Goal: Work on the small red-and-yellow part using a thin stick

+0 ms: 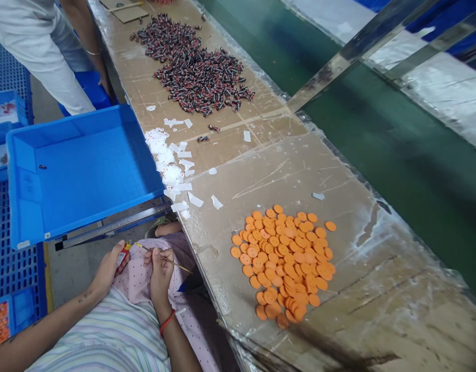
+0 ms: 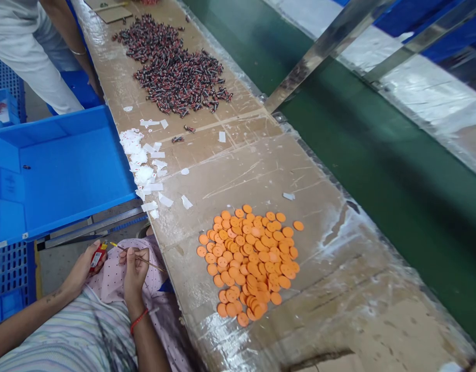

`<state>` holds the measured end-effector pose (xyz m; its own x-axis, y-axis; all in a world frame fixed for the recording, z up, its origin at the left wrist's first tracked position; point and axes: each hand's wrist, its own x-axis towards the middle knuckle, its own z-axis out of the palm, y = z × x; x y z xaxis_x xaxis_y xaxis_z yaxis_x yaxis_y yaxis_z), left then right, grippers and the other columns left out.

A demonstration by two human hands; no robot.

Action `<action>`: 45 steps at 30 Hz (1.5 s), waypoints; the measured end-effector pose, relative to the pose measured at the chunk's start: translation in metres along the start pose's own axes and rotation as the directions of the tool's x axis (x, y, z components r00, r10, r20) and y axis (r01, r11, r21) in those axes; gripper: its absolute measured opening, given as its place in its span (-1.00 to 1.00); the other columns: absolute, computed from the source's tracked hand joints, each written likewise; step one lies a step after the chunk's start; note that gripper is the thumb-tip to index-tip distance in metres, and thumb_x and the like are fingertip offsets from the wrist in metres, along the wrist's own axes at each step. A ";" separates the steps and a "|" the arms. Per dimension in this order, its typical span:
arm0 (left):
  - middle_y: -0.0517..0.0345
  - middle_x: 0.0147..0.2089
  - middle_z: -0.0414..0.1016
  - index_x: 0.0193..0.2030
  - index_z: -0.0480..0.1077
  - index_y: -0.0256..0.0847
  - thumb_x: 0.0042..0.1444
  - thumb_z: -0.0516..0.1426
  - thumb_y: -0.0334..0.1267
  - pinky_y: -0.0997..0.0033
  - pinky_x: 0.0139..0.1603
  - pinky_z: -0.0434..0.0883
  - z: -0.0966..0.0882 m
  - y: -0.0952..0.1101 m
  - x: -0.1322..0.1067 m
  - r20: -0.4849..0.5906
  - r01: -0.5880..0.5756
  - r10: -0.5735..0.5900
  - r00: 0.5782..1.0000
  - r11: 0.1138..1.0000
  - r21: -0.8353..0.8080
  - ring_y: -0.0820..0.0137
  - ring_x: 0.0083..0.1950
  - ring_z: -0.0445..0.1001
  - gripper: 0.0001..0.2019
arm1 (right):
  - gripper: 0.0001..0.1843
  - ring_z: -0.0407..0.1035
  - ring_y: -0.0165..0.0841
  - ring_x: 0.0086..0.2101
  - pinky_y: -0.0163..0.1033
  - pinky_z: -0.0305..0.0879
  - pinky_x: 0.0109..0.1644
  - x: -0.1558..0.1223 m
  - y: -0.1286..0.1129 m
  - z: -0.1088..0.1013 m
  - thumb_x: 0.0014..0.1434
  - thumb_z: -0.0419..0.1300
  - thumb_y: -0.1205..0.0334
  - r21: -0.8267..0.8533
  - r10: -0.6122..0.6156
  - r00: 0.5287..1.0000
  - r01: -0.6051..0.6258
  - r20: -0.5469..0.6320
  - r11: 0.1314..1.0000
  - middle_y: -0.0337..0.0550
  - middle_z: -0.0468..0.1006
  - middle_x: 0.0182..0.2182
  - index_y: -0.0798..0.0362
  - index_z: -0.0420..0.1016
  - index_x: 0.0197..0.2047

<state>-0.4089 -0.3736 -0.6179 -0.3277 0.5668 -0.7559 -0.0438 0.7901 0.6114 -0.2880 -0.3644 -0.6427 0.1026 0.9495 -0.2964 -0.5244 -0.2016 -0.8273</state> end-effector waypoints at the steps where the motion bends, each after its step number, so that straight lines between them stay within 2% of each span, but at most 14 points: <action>1: 0.29 -0.60 0.16 -0.50 0.27 -0.27 0.29 -0.06 0.16 0.49 -0.58 0.17 0.000 0.000 0.000 0.001 -0.003 0.003 1.000 1.000 0.001 0.49 -0.62 0.15 -0.46 | -0.61 0.35 -0.45 -0.50 -0.37 0.32 -0.39 0.000 0.000 0.000 0.31 0.16 0.05 0.002 0.002 1.000 -0.002 -0.002 1.000 -0.20 0.47 -0.46 0.04 0.05 -0.36; 24: 0.30 -0.60 0.14 -0.51 0.26 -0.27 0.29 -0.06 0.16 0.50 -0.61 0.13 0.004 0.007 -0.004 0.009 0.034 -0.033 0.999 0.998 -0.049 0.50 -0.63 0.11 -0.46 | -0.55 0.35 -0.44 -0.52 -0.39 0.37 -0.41 0.000 0.002 -0.001 0.21 0.24 -0.03 -0.006 0.027 0.999 -0.028 -0.046 1.000 -0.05 0.48 -0.46 0.08 0.09 -0.36; 34: 0.28 -0.58 0.17 -0.50 0.26 -0.26 0.27 -0.08 0.20 0.48 -0.56 0.16 0.003 0.009 -0.004 0.022 0.048 -0.047 0.999 0.997 -0.060 0.48 -0.60 0.15 -0.44 | -0.68 0.38 -0.48 -0.46 -0.43 0.37 -0.36 -0.001 -0.002 0.000 0.19 0.27 0.16 0.064 -0.015 0.999 0.018 -0.036 0.998 -0.13 0.48 -0.41 0.13 0.20 -0.36; 40: 0.31 -0.63 0.09 -0.55 0.21 -0.24 0.25 -0.11 0.25 0.48 -0.60 0.09 0.002 0.007 -0.002 0.052 0.010 -0.007 0.999 0.998 -0.064 0.49 -0.64 0.09 -0.40 | -0.72 0.37 -0.50 -0.44 -0.43 0.36 -0.34 0.000 -0.005 0.000 0.21 0.25 0.22 0.080 -0.043 0.999 0.043 -0.011 0.996 -0.18 0.46 -0.40 0.13 0.22 -0.37; 45: 0.32 -0.64 0.10 -0.55 0.22 -0.25 0.27 -0.10 0.23 0.49 -0.61 0.12 0.002 0.008 -0.002 0.045 0.025 -0.022 0.999 0.997 -0.067 0.50 -0.65 0.09 -0.41 | -0.76 0.37 -0.49 -0.42 -0.45 0.36 -0.35 0.000 -0.004 -0.001 0.21 0.24 0.26 0.082 -0.067 0.998 0.065 0.013 0.995 -0.19 0.45 -0.40 0.13 0.23 -0.36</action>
<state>-0.4063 -0.3683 -0.6120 -0.2838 0.5589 -0.7792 -0.1156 0.7867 0.6064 -0.2852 -0.3641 -0.6400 0.1265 0.9638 -0.2345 -0.5839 -0.1188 -0.8031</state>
